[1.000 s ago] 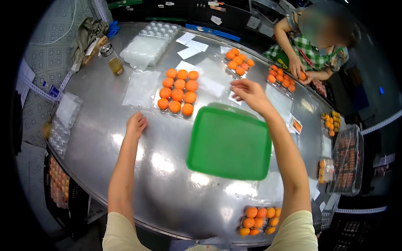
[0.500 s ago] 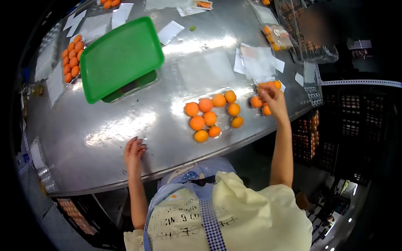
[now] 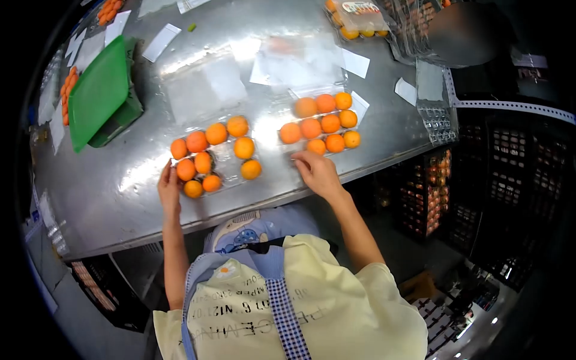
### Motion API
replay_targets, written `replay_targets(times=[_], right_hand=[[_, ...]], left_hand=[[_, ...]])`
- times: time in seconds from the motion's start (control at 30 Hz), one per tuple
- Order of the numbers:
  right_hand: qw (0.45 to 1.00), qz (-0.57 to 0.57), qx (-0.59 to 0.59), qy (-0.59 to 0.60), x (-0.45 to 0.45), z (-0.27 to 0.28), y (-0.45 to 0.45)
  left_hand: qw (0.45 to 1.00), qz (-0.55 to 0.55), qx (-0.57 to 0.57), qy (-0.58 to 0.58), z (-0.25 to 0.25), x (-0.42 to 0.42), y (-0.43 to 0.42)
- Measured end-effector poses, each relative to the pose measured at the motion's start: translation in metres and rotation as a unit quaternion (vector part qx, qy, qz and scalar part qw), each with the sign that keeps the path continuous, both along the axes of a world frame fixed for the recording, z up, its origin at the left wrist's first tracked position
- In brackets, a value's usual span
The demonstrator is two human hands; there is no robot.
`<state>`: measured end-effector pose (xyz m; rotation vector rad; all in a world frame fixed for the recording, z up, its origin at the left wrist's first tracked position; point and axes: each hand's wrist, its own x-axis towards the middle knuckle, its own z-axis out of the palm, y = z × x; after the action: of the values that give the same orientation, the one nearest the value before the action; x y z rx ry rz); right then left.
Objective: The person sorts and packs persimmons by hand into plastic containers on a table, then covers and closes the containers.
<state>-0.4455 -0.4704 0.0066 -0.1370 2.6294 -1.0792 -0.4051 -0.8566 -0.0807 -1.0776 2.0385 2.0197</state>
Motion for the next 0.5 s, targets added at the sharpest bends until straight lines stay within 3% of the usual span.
replay_targets(times=[0.23,0.5], right_hand=[[0.995,0.077,-0.058,0.035,-0.013,-0.006,0.030],[0.978,0.168,-0.077,0.094,-0.039,-0.003,-0.015]], left_hand=[[0.999,0.025,-0.025,-0.027,0.008,0.008,0.015],[0.999,0.041,-0.011,-0.028,0.013,0.011,0.021]])
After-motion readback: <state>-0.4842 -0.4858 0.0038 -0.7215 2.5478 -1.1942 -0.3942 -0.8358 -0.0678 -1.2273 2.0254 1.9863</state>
